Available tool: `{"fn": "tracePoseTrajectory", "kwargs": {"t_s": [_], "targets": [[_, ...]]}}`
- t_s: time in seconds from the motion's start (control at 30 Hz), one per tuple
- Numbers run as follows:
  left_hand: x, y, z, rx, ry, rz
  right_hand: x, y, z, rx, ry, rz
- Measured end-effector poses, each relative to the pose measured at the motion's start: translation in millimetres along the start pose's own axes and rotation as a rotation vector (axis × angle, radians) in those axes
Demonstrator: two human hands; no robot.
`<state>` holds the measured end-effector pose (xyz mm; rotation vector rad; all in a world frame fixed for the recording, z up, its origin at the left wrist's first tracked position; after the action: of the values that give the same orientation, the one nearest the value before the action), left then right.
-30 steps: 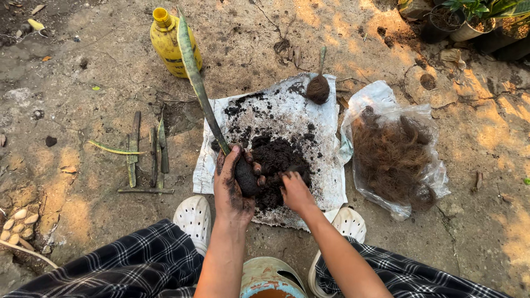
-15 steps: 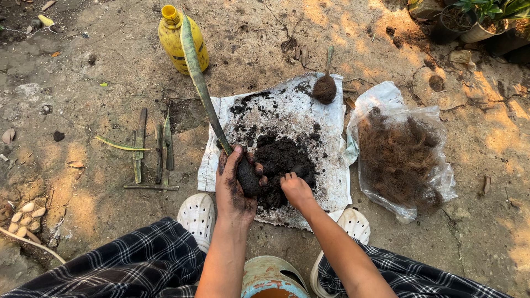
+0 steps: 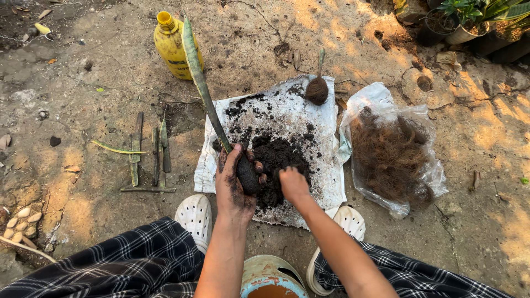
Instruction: The person wraps a long plant cutting with dark soil and fibrous material by hand. They repeatedly add soil and press it around the base of the cutting to form a compact ball.
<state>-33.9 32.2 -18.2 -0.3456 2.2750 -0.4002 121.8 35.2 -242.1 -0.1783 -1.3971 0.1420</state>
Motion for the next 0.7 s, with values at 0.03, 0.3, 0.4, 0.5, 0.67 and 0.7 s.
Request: {"fn": "tracePoseTrajectory", "kwargs": {"t_s": [0.03,0.3,0.4,0.5,0.67,0.7], "targets": [[-0.7,0.0,0.0,-0.002,-0.013,0.007,-7.6,-2.2,5.3,0.012,-0.015,0.023],[3.4,3.6,-1.0,-0.022,-0.055,0.031,-13.4,-26.4,32.2,-0.191,0.505,0.103],[5.3,5.2,0.5,-0.011,-0.012,-0.015,-1.2,-26.5,27.5,-0.279,0.75,0.219],[4.1,5.5,2.2,-0.011,-0.017,-0.018,9.3,-17.8,13.7,-0.508,0.775,0.445],[1.7,4.9,1.5,-0.012,-0.005,-0.001,28.1,-8.6,-5.7,-0.124,0.34,0.058],[1.1,4.4,1.5,-0.014,-0.003,0.002,26.6,-6.8,-7.0,-0.11,0.276,0.045]]}}
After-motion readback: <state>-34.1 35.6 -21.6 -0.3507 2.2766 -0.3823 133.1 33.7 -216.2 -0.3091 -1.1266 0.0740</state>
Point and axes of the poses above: each hand's wrist, its own y-axis towards the middle knuckle, its own x-axis out of the back of the hand, z = x × y, the point moved 2 cm from there along y, towards the middle knuckle, and after that the axes turned 9 degrees about -x, right-handed, at the moved point
